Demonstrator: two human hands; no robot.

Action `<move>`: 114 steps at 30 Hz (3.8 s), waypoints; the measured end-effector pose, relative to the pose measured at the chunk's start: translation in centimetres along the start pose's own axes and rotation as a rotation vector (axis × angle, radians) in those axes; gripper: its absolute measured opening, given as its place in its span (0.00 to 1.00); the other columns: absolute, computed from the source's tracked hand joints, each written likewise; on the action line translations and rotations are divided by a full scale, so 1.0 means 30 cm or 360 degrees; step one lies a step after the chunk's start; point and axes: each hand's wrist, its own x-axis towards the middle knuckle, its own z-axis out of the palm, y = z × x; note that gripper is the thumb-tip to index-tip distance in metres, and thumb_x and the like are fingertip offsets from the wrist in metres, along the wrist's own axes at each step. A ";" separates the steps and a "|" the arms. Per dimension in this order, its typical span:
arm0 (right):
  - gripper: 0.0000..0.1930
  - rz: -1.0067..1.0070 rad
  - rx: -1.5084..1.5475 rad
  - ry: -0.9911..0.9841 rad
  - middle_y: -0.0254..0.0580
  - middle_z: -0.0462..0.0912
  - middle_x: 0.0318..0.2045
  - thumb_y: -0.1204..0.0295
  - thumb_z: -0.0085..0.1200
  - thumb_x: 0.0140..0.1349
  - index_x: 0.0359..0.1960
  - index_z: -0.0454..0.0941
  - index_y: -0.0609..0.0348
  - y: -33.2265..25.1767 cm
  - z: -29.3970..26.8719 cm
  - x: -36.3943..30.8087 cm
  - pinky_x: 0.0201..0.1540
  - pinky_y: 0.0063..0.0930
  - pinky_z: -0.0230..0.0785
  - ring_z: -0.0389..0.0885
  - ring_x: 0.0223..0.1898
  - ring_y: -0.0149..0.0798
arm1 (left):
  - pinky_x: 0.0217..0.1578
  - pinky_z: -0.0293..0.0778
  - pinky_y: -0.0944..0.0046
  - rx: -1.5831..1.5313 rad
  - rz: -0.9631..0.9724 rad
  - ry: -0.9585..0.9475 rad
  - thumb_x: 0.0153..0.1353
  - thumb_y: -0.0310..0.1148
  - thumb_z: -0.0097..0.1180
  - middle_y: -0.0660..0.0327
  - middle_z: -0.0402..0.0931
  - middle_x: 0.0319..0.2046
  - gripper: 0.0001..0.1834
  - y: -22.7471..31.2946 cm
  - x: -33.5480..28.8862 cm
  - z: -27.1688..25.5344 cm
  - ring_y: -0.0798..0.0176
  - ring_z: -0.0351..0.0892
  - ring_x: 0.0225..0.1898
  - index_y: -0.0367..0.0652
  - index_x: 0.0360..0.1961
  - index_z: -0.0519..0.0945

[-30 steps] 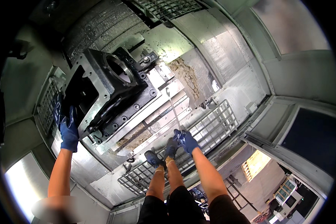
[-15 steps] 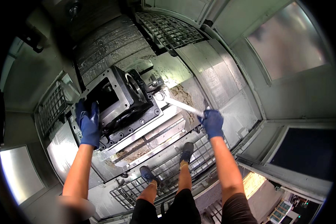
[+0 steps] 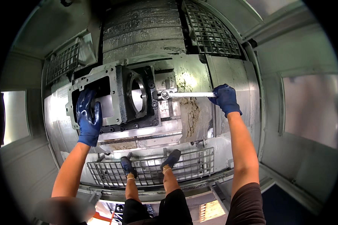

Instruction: The person uses an air hose to clean a metal casting, then lifts the part and places it into a CNC machine, where they secure it with a wrench.

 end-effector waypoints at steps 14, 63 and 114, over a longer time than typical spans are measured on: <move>0.08 -0.0677 -0.0588 -0.0172 0.34 0.79 0.22 0.60 0.62 0.42 0.19 0.79 0.45 0.095 0.095 0.504 0.30 0.39 0.70 0.78 0.32 0.40 | 0.38 0.73 0.55 -0.0306 -0.0399 -0.0415 0.61 0.33 0.48 0.51 0.80 0.32 0.11 0.012 0.002 -0.001 0.47 0.79 0.34 0.41 0.36 0.81; 0.13 0.1538 0.0475 0.0099 0.47 0.78 0.22 0.58 0.64 0.45 0.20 0.78 0.53 -0.618 0.151 -0.467 0.31 0.44 0.69 0.77 0.28 0.53 | 0.34 0.73 0.55 -0.0230 -0.0228 -0.0456 0.65 0.40 0.46 0.50 0.80 0.30 0.15 -0.044 -0.045 0.014 0.46 0.80 0.33 0.43 0.34 0.81; 0.10 0.0822 -0.0157 0.0123 0.38 0.83 0.33 0.60 0.55 0.51 0.32 0.83 0.46 -0.192 0.128 -0.088 0.39 0.38 0.71 0.82 0.40 0.43 | 0.31 0.68 0.62 -0.0377 -0.0189 0.0005 0.67 0.51 0.43 0.55 0.79 0.24 0.26 -0.108 -0.046 0.065 0.60 0.73 0.24 0.37 0.33 0.80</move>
